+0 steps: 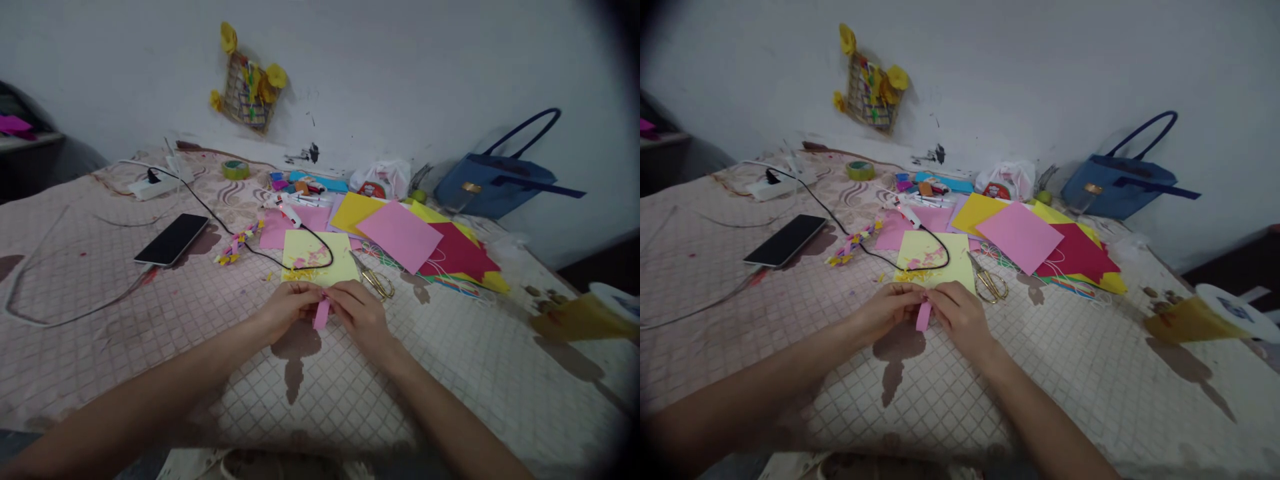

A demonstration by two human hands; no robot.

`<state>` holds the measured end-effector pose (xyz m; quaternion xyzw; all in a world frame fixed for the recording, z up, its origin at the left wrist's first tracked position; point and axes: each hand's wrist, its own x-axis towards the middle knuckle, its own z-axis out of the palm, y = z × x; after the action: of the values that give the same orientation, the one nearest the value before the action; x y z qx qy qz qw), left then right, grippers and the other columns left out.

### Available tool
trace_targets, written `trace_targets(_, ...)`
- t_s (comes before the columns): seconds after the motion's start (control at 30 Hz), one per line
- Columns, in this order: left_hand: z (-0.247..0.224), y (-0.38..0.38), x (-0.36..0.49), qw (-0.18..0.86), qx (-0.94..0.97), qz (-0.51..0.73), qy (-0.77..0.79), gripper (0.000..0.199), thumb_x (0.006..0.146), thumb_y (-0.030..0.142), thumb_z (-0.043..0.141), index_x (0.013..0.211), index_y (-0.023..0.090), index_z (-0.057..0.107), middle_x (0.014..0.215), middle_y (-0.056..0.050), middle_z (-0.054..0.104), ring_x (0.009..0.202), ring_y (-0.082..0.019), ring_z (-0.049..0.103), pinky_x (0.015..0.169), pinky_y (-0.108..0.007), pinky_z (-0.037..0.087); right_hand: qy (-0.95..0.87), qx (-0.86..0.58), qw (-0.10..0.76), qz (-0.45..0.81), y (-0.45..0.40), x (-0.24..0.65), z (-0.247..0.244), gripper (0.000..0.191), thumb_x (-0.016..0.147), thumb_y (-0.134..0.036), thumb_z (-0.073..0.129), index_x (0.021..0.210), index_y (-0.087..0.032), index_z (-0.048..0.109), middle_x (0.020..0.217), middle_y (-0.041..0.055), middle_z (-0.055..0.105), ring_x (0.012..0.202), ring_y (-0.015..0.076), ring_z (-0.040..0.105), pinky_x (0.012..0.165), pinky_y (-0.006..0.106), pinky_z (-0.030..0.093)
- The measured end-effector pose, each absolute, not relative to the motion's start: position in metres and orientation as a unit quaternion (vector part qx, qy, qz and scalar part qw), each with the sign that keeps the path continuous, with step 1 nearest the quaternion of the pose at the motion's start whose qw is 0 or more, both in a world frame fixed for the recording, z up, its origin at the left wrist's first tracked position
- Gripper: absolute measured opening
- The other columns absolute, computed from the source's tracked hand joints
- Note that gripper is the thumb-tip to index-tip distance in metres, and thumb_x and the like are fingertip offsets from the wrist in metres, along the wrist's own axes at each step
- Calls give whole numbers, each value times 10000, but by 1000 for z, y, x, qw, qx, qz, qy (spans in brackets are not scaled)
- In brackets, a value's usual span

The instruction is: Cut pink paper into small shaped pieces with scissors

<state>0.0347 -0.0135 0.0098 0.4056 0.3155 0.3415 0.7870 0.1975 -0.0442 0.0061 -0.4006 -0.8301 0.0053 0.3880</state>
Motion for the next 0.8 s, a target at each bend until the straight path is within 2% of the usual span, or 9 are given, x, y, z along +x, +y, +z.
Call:
trace_targets(0.13,11,-12,34,780,415,341,322,166,658,261,647,713,105,629,623,-21,595,553,-90,536,578,-239,428,-843,-382,379,-3,-42,200,8,236,819,-123,472,1019,-182,585,950,79,597,866,182,529,729,325,474)
trace_targets(0.4,11,-10,33,785,425,337,300,156,689,259,615,735,111,635,681,-27,619,624,-115,558,622,-251,434,-854,-383,351,-43,-39,205,11,213,823,-151,468,972,-214,606,934,76,610,845,207,537,726,373,463)
trace_targets(0.6,11,-11,33,747,472,356,304,191,692,266,616,815,121,637,722,-37,625,618,-104,552,635,-256,440,-796,-412,437,77,-45,197,17,236,817,-147,473,1013,-215,586,938,65,587,878,175,540,749,337,465)
trace_targets(0.8,18,-14,32,597,618,395,326,169,729,248,566,828,137,647,781,-48,646,710,-137,572,692,-249,433,-723,-460,492,152,-50,188,24,170,786,-179,520,932,-202,605,852,47,584,735,144,549,600,265,474)
